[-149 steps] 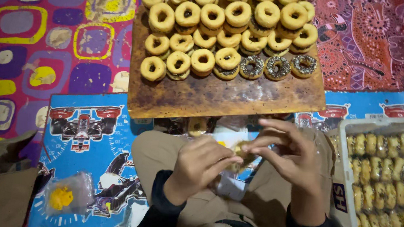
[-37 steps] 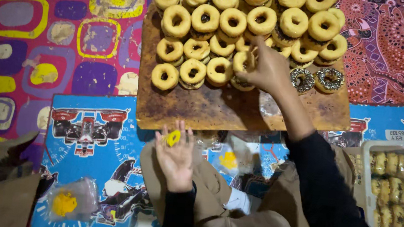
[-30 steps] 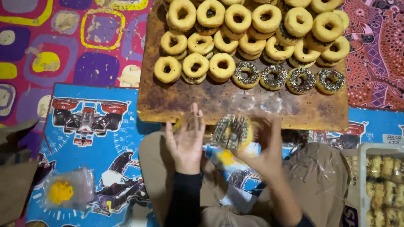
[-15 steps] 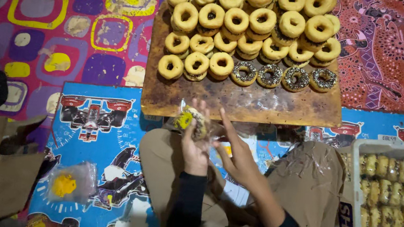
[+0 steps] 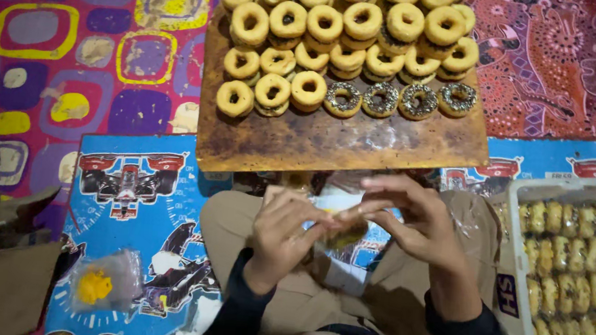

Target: The person sits on the floor and repeatedly picks donuts from a wooden board, places them into small plastic bags, and then puts the bags into a white crate. The donuts include plain and seeded varieties.

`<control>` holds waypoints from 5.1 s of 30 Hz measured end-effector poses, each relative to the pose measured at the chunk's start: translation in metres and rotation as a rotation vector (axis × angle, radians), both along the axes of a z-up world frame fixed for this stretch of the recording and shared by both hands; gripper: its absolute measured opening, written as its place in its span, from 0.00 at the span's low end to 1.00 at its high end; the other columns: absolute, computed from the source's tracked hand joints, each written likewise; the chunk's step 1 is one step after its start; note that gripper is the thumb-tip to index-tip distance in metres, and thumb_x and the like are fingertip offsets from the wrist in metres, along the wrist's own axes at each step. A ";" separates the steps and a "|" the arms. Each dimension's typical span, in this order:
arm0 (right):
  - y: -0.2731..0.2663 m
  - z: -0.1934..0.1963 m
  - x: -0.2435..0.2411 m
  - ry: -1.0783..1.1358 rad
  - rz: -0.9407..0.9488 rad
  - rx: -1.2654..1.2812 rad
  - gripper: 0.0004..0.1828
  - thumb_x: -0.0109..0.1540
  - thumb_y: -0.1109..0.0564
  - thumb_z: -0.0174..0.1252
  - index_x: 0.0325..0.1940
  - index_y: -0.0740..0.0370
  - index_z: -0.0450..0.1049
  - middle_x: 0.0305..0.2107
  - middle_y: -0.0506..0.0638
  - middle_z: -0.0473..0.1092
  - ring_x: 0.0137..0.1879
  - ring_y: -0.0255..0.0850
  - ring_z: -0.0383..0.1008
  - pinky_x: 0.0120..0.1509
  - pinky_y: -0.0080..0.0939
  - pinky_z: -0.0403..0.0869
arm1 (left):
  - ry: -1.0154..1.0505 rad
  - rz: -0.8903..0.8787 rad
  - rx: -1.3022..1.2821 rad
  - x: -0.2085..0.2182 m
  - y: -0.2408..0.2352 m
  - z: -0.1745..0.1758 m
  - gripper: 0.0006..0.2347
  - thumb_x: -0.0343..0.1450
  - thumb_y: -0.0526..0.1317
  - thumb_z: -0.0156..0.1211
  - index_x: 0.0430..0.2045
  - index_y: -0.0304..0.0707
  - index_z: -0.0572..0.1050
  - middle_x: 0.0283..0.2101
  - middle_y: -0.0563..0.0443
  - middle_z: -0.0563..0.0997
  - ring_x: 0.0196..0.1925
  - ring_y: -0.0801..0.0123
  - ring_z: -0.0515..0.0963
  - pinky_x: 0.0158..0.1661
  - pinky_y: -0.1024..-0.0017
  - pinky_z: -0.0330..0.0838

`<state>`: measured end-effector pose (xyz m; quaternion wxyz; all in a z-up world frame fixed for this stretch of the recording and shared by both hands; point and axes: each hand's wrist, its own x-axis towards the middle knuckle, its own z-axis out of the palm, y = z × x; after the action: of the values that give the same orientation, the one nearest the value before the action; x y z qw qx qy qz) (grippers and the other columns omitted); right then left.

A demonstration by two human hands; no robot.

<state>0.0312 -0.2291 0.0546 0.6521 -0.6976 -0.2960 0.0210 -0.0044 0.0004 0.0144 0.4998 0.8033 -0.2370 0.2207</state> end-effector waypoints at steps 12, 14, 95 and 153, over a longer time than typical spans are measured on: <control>0.009 -0.031 -0.017 -1.075 -0.267 -0.451 0.11 0.60 0.51 0.69 0.45 0.53 0.80 0.33 0.43 0.70 0.42 0.42 0.67 0.48 0.49 0.64 | -0.273 0.073 0.156 -0.027 0.006 0.063 0.09 0.65 0.23 0.67 0.37 0.27 0.78 0.40 0.45 0.83 0.41 0.60 0.84 0.42 0.65 0.73; -0.012 -0.054 -0.006 -1.137 -0.374 -0.604 0.15 0.61 0.49 0.65 0.49 0.54 0.77 0.37 0.47 0.70 0.45 0.45 0.68 0.51 0.50 0.65 | -0.275 0.040 0.218 -0.029 0.011 0.066 0.10 0.64 0.27 0.67 0.38 0.27 0.80 0.38 0.45 0.84 0.39 0.61 0.83 0.41 0.63 0.73; -0.411 -0.314 -0.316 0.497 -1.053 -1.570 0.50 0.58 0.35 0.68 0.73 0.65 0.58 0.69 0.73 0.51 0.73 0.74 0.54 0.56 0.86 0.62 | 0.814 0.094 -0.477 -0.026 -0.016 -0.192 0.25 0.84 0.51 0.32 0.57 0.21 0.68 0.56 0.33 0.76 0.54 0.55 0.78 0.53 0.60 0.75; 0.100 -0.107 0.205 -0.622 -0.126 -0.661 0.25 0.60 0.47 0.69 0.57 0.59 0.77 0.54 0.62 0.73 0.57 0.58 0.74 0.61 0.53 0.74 | 0.325 0.222 -2.187 0.053 0.116 -0.195 0.12 0.72 0.45 0.66 0.38 0.39 0.72 0.46 0.37 0.79 0.50 0.52 0.79 0.49 0.55 0.76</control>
<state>0.2360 -0.1290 -0.0526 0.2748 -0.8580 -0.4121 -0.1358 0.0490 0.1161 -0.1806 0.9416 -0.0343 0.2270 0.2465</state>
